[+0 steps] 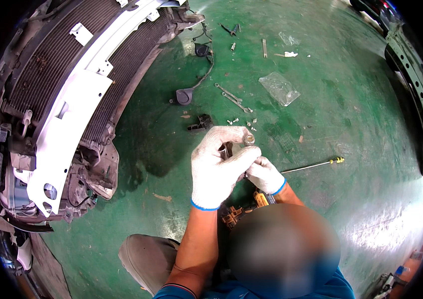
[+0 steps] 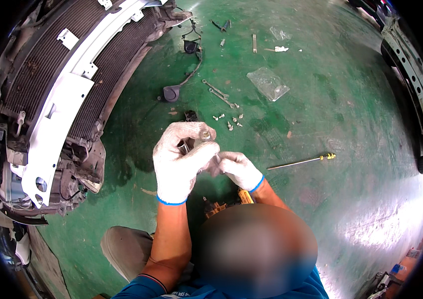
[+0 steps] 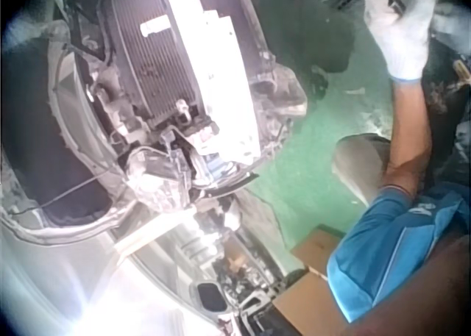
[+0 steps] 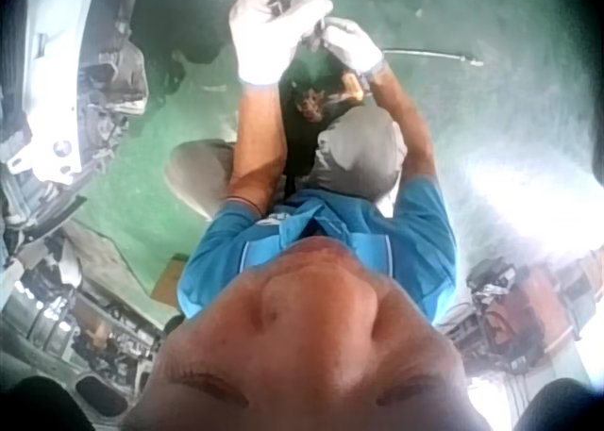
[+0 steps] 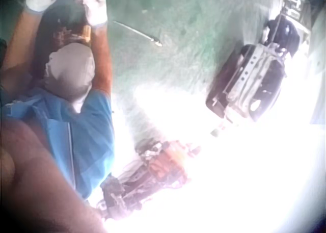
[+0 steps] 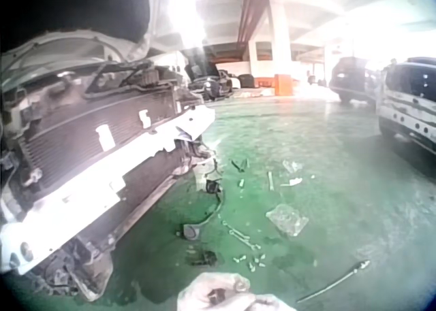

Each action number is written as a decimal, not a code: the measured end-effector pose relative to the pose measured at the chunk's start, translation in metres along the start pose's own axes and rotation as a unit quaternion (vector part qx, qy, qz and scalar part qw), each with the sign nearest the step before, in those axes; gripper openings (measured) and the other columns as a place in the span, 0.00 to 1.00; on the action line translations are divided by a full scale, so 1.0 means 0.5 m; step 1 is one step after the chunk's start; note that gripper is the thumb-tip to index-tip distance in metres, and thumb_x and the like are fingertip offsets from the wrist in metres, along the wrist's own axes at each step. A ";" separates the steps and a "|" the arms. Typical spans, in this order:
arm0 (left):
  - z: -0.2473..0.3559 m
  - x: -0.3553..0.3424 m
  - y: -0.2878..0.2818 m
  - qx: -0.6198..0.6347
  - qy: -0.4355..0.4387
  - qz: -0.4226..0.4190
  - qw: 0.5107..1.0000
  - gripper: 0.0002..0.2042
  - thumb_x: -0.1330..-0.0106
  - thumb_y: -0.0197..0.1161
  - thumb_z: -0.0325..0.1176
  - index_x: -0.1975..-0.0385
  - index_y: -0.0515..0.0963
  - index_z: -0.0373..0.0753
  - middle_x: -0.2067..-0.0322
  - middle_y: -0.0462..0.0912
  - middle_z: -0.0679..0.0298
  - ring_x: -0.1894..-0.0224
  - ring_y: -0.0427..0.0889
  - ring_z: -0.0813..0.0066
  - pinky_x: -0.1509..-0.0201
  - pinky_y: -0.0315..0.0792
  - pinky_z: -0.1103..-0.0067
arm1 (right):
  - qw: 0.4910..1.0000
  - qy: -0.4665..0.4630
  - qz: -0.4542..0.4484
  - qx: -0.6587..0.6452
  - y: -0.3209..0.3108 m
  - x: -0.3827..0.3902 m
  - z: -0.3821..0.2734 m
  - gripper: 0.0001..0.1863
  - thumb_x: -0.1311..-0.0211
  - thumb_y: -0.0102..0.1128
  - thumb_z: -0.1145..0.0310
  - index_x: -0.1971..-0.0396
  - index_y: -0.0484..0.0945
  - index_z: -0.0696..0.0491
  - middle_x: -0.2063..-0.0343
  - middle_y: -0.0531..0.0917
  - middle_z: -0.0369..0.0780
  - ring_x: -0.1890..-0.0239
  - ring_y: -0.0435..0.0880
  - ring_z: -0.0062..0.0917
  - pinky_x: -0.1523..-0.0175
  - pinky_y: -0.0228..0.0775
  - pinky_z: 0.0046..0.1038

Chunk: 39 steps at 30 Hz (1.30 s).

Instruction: The person positions a white plastic car part onto the front of a vehicle and secures it using a ratchet and bolts. The person sits on the floor to reach the mounting points and uses a socket wrench to tighten the fasteners.

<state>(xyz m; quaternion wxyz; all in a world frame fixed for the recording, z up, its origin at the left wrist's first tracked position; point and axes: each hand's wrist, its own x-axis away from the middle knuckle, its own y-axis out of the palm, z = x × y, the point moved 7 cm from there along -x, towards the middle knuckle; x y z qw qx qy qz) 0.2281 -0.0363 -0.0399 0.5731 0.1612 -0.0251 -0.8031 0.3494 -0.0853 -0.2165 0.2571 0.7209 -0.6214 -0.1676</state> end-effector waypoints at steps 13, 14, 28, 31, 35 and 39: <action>0.000 -0.015 0.003 -0.063 -0.018 -0.023 0.998 0.18 0.48 0.72 0.17 0.55 0.83 0.31 0.70 0.80 0.68 0.78 0.71 0.87 0.76 0.63 0.86 | 0.989 0.059 -0.109 -0.087 0.058 0.041 0.052 0.37 0.34 0.58 0.37 0.62 0.83 0.64 0.87 0.74 0.38 0.82 0.77 0.27 0.68 0.75 0.31; -0.001 -0.015 0.002 -0.059 -0.027 -0.025 0.998 0.18 0.48 0.72 0.17 0.55 0.83 0.31 0.71 0.79 0.68 0.78 0.71 0.87 0.77 0.62 0.86 | 0.989 0.068 -0.107 -0.076 0.059 0.044 0.058 0.37 0.34 0.57 0.36 0.62 0.83 0.64 0.87 0.74 0.38 0.82 0.76 0.27 0.70 0.74 0.31; -0.017 -0.015 -0.005 -0.018 -0.032 0.001 0.999 0.20 0.47 0.71 0.17 0.52 0.80 0.32 0.72 0.79 0.68 0.78 0.72 0.86 0.78 0.63 0.86 | 0.938 0.137 -0.204 -0.246 0.092 0.064 0.093 0.37 0.30 0.52 0.37 0.62 0.82 0.64 0.89 0.71 0.38 0.87 0.69 0.26 0.77 0.66 0.33; -0.016 -0.015 -0.005 -0.023 -0.021 0.009 0.999 0.21 0.46 0.71 0.16 0.51 0.80 0.32 0.71 0.79 0.67 0.78 0.72 0.86 0.78 0.64 0.86 | 0.962 0.120 -0.160 -0.188 0.081 0.061 0.087 0.37 0.32 0.55 0.36 0.62 0.82 0.64 0.88 0.73 0.39 0.86 0.71 0.27 0.75 0.70 0.33; -0.013 -0.014 -0.011 -0.011 -0.007 0.017 1.000 0.21 0.45 0.69 0.16 0.48 0.79 0.32 0.69 0.81 0.64 0.78 0.73 0.85 0.78 0.64 0.86 | 0.993 0.060 -0.050 -0.092 0.064 0.048 0.042 0.36 0.35 0.61 0.38 0.61 0.82 0.65 0.83 0.78 0.41 0.82 0.77 0.27 0.68 0.75 0.32; -0.010 -0.012 -0.019 0.091 -0.057 0.057 0.993 0.21 0.40 0.66 0.18 0.44 0.77 0.31 0.63 0.84 0.57 0.78 0.73 0.85 0.77 0.66 0.86 | 0.996 0.037 0.070 0.029 0.046 0.057 -0.024 0.31 0.33 0.65 0.47 0.55 0.81 0.66 0.74 0.84 0.40 0.74 0.81 0.22 0.62 0.75 0.25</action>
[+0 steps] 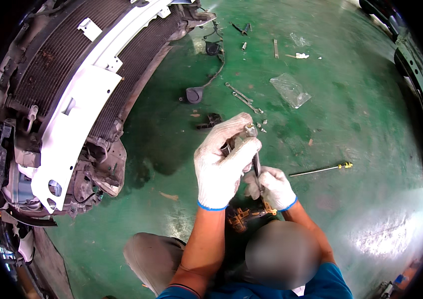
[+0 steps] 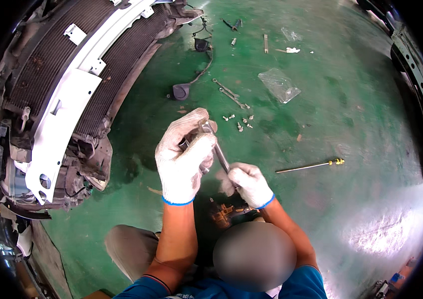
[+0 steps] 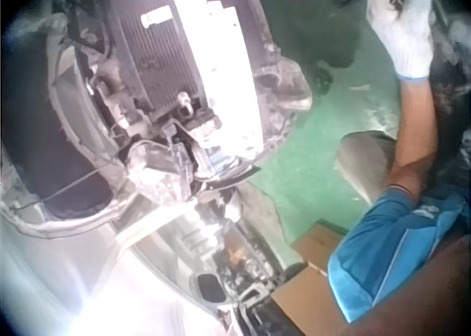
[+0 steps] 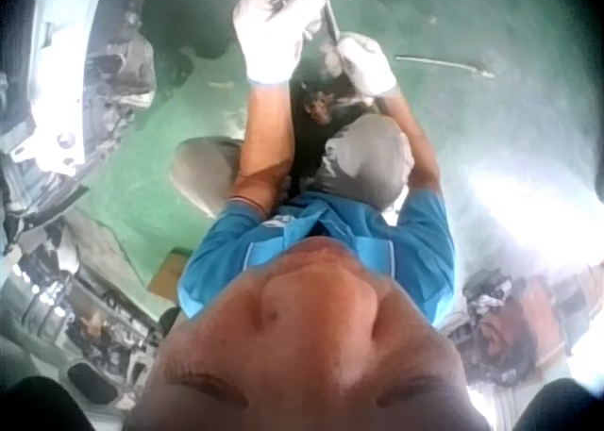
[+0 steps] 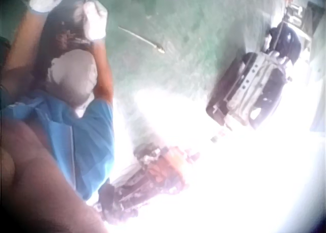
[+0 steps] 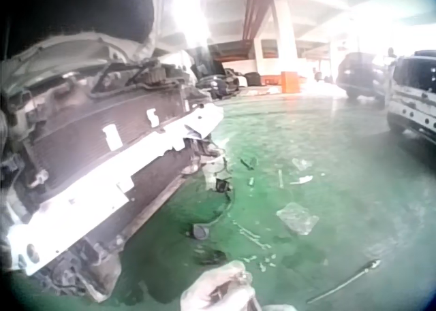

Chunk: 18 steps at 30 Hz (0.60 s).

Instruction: The person positions a white plastic car part onto the front of a vehicle and secures it using a ratchet and bolts. The person sits on the floor to reach the mounting points and uses a socket wrench to tighten the fasteners.

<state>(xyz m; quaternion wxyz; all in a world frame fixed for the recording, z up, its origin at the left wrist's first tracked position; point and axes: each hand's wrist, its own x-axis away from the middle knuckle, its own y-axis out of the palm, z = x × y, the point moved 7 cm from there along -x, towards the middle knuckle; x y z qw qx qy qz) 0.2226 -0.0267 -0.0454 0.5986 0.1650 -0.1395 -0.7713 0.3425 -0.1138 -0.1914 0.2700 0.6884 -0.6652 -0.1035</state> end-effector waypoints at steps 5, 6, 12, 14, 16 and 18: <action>0.001 -0.006 -0.020 0.060 -0.012 0.009 0.998 0.21 0.35 0.65 0.25 0.41 0.75 0.30 0.57 0.85 0.51 0.76 0.74 0.86 0.75 0.70 0.88 | 0.989 -0.059 0.093 0.101 -0.003 0.042 -0.079 0.17 0.31 0.64 0.69 0.51 0.80 0.67 0.71 0.84 0.39 0.70 0.80 0.18 0.61 0.75 0.22; -0.002 -0.007 -0.020 0.073 -0.014 0.008 0.997 0.21 0.35 0.65 0.26 0.41 0.75 0.30 0.57 0.85 0.51 0.76 0.75 0.86 0.75 0.70 0.88 | 0.984 -0.061 0.105 0.128 -0.006 0.050 -0.089 0.17 0.34 0.67 0.70 0.52 0.82 0.66 0.70 0.84 0.38 0.69 0.81 0.17 0.61 0.75 0.22; -0.006 -0.008 -0.023 0.108 0.001 -0.004 0.994 0.22 0.33 0.64 0.26 0.38 0.73 0.32 0.55 0.85 0.50 0.75 0.78 0.85 0.74 0.72 0.88 | 0.926 -0.149 0.141 0.317 0.016 0.073 -0.146 0.18 0.42 0.73 0.68 0.53 0.85 0.61 0.66 0.87 0.41 0.64 0.84 0.20 0.56 0.76 0.25; -0.007 -0.008 -0.027 0.109 0.004 -0.004 0.994 0.22 0.32 0.64 0.26 0.38 0.74 0.33 0.55 0.85 0.48 0.75 0.78 0.84 0.74 0.73 0.87 | 0.908 -0.175 0.152 0.350 0.025 0.078 -0.163 0.19 0.45 0.75 0.68 0.54 0.86 0.60 0.66 0.87 0.43 0.63 0.85 0.22 0.54 0.77 0.27; -0.008 -0.009 -0.027 0.114 0.001 -0.002 0.993 0.22 0.33 0.64 0.25 0.38 0.74 0.34 0.54 0.85 0.47 0.74 0.79 0.84 0.73 0.74 0.87 | 0.893 -0.204 0.160 0.368 0.031 0.084 -0.175 0.19 0.46 0.75 0.68 0.55 0.86 0.60 0.66 0.87 0.42 0.64 0.85 0.22 0.55 0.77 0.26; -0.012 -0.010 -0.027 0.125 -0.006 0.003 0.992 0.21 0.33 0.64 0.25 0.39 0.75 0.34 0.53 0.84 0.46 0.74 0.80 0.84 0.73 0.75 0.87 | 0.886 -0.208 0.169 0.379 0.030 0.087 -0.178 0.18 0.47 0.76 0.69 0.56 0.86 0.59 0.67 0.87 0.42 0.65 0.85 0.23 0.57 0.77 0.26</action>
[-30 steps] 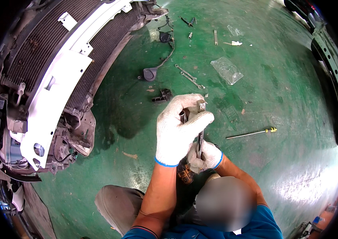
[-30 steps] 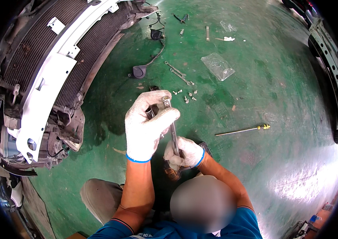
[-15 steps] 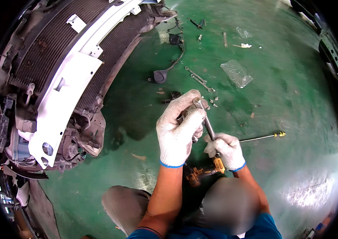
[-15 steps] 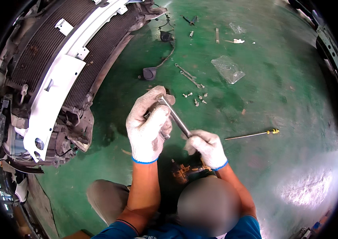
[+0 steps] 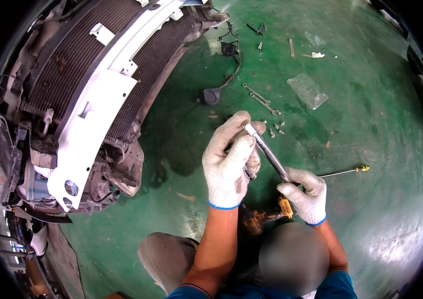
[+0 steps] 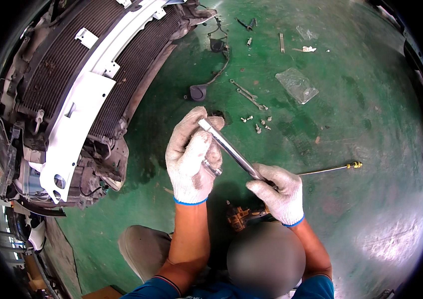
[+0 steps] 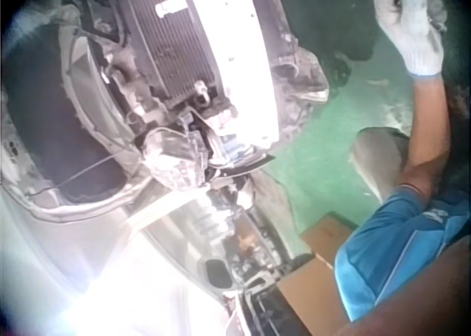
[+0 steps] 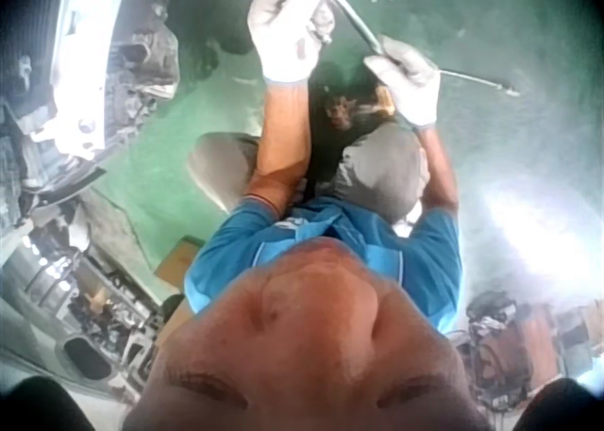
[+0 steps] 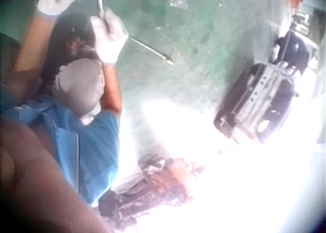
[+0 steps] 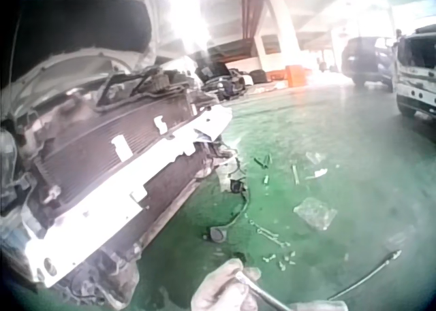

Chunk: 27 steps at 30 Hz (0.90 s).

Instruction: The person positions a white plastic car part onto the front of a vehicle and secures it using a ratchet and bolts. The person sits on the floor to reach the mounting points and uses a socket wrench to tighten the fasteners.

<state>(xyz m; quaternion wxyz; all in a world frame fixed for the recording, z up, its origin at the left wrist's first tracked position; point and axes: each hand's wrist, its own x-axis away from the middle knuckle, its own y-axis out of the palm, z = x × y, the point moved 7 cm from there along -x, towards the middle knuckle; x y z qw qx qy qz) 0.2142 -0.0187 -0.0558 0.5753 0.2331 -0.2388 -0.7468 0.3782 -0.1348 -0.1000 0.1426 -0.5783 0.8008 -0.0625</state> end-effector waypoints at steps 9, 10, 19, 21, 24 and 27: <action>-0.011 -0.002 -0.012 0.031 -0.017 0.001 0.999 0.21 0.34 0.67 0.29 0.41 0.76 0.33 0.54 0.83 0.44 0.73 0.82 0.80 0.72 0.76 0.86 | 0.995 -0.064 0.043 0.061 -0.010 0.000 -0.020 0.16 0.51 0.77 0.70 0.61 0.86 0.56 0.73 0.84 0.41 0.71 0.84 0.29 0.63 0.75 0.30; -0.013 -0.003 -0.012 0.046 -0.023 -0.007 0.999 0.21 0.34 0.67 0.29 0.42 0.76 0.33 0.54 0.83 0.44 0.73 0.82 0.79 0.72 0.77 0.86 | 0.993 -0.079 0.052 0.073 -0.011 0.001 -0.025 0.16 0.51 0.77 0.70 0.61 0.85 0.55 0.74 0.84 0.41 0.72 0.83 0.31 0.63 0.75 0.31; -0.038 -0.014 -0.024 0.165 -0.042 -0.067 0.983 0.18 0.29 0.62 0.31 0.43 0.75 0.30 0.56 0.84 0.44 0.75 0.83 0.78 0.76 0.77 0.84 | 0.971 -0.151 0.082 0.165 -0.019 0.004 -0.045 0.18 0.54 0.79 0.68 0.62 0.83 0.51 0.73 0.84 0.38 0.71 0.82 0.36 0.62 0.73 0.35; -0.038 -0.013 -0.025 0.169 -0.029 -0.077 0.982 0.17 0.29 0.62 0.32 0.44 0.75 0.30 0.56 0.84 0.44 0.74 0.84 0.76 0.74 0.79 0.83 | 0.969 -0.156 0.082 0.170 -0.018 0.004 -0.045 0.18 0.54 0.79 0.68 0.62 0.83 0.51 0.73 0.84 0.38 0.71 0.82 0.36 0.62 0.73 0.35; -0.048 -0.014 -0.032 0.147 -0.042 -0.068 0.986 0.22 0.32 0.67 0.40 0.44 0.75 0.34 0.58 0.83 0.49 0.75 0.80 0.75 0.77 0.74 0.82 | 0.968 -0.157 0.081 0.177 -0.019 0.005 -0.047 0.18 0.54 0.79 0.67 0.62 0.83 0.50 0.74 0.83 0.38 0.72 0.81 0.35 0.63 0.72 0.34; -0.046 -0.012 -0.028 0.179 -0.029 -0.069 0.981 0.18 0.28 0.62 0.35 0.44 0.75 0.32 0.56 0.84 0.45 0.74 0.84 0.76 0.74 0.79 0.82 | 0.967 -0.157 0.081 0.183 -0.020 0.005 -0.052 0.17 0.54 0.79 0.68 0.63 0.83 0.50 0.75 0.83 0.38 0.73 0.80 0.35 0.63 0.71 0.34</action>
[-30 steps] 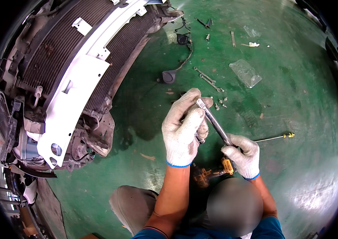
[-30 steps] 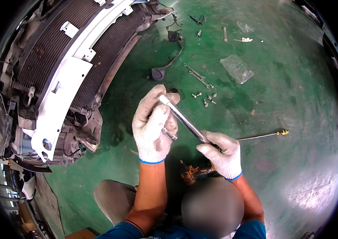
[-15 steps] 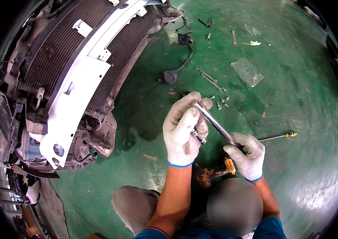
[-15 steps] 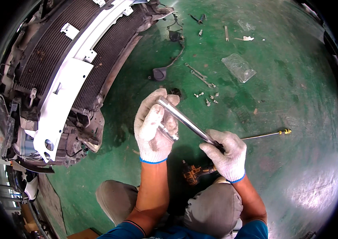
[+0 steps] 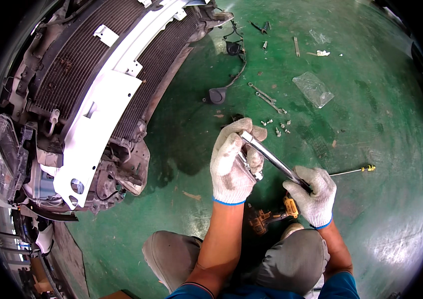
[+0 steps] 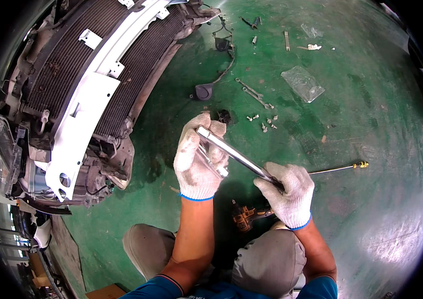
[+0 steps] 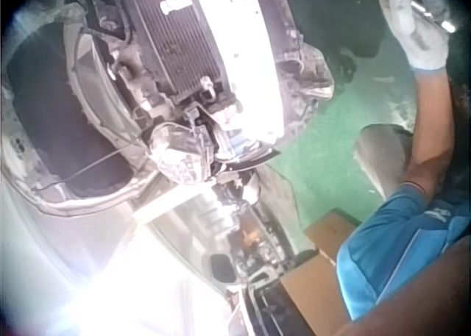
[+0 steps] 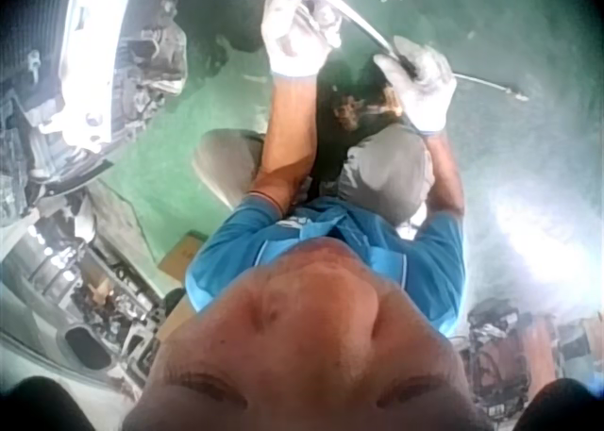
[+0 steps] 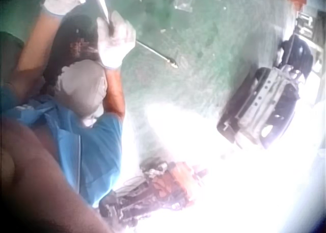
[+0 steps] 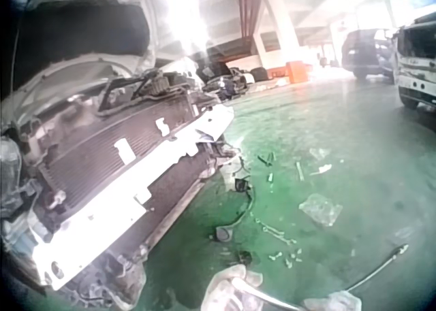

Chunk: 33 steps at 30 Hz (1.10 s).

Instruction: The person positions a white plastic car part onto the front of a vehicle and secures it using a ratchet and bolts. The person sits on the floor to reach the mounting points and uses a socket wrench to tighten the fasteners.

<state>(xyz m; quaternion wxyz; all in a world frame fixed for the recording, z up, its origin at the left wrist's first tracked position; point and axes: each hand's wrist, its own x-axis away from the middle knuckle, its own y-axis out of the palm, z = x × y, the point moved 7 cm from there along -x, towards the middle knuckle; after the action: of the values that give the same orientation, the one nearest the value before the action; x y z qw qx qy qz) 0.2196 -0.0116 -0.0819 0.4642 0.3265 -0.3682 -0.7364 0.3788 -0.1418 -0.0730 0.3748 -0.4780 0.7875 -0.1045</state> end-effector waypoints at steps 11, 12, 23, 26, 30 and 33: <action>-0.009 -0.001 -0.010 -0.021 -0.018 0.012 1.000 0.20 0.31 0.65 0.38 0.43 0.75 0.34 0.57 0.84 0.49 0.75 0.81 0.74 0.76 0.74 0.82 | 0.999 0.002 0.005 0.034 -0.004 -0.001 -0.001 0.16 0.56 0.79 0.69 0.65 0.82 0.50 0.75 0.82 0.37 0.72 0.80 0.35 0.63 0.71 0.34; -0.010 0.000 -0.013 -0.032 -0.023 0.019 0.999 0.22 0.33 0.66 0.38 0.43 0.74 0.35 0.57 0.84 0.50 0.74 0.80 0.73 0.77 0.73 0.82 | 0.999 0.007 0.004 0.035 -0.003 -0.001 0.001 0.16 0.56 0.79 0.69 0.66 0.82 0.50 0.75 0.82 0.38 0.72 0.80 0.35 0.63 0.71 0.34; -0.001 0.033 0.074 -0.292 0.045 0.011 0.955 0.16 0.39 0.62 0.18 0.50 0.81 0.29 0.58 0.87 0.52 0.73 0.78 0.82 0.73 0.71 0.84 | 1.000 0.000 0.026 -0.016 0.073 -0.012 0.064 0.15 0.56 0.78 0.73 0.68 0.82 0.54 0.72 0.83 0.41 0.69 0.83 0.38 0.63 0.75 0.36; -0.034 0.043 0.093 -0.431 0.091 -0.034 0.897 0.16 0.41 0.64 0.18 0.52 0.82 0.28 0.58 0.87 0.52 0.70 0.79 0.81 0.69 0.72 0.84 | 0.999 -0.014 0.029 -0.040 0.117 -0.016 0.105 0.14 0.54 0.74 0.74 0.65 0.82 0.54 0.71 0.82 0.43 0.68 0.83 0.40 0.63 0.76 0.36; -0.031 0.047 0.127 -0.487 0.142 -0.087 0.857 0.16 0.44 0.65 0.18 0.54 0.84 0.29 0.56 0.88 0.56 0.55 0.83 0.74 0.48 0.75 0.79 | 0.984 0.071 0.026 -0.161 0.167 -0.014 0.162 0.14 0.51 0.72 0.73 0.61 0.83 0.52 0.69 0.82 0.42 0.67 0.83 0.40 0.62 0.77 0.35; -0.030 0.046 0.125 -0.499 0.130 -0.092 0.852 0.15 0.43 0.65 0.18 0.54 0.84 0.29 0.57 0.88 0.56 0.56 0.83 0.74 0.49 0.75 0.79 | 0.988 0.028 0.032 -0.149 0.156 -0.025 0.136 0.15 0.51 0.72 0.73 0.61 0.84 0.52 0.69 0.83 0.42 0.66 0.83 0.40 0.61 0.77 0.34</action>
<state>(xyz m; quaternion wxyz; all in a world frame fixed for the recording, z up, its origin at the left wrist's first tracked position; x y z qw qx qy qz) 0.2516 -0.0551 -0.0398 0.5387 0.1757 0.1442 -0.8112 0.3762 -0.0774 -0.1551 0.2802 -0.4994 0.8197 0.0125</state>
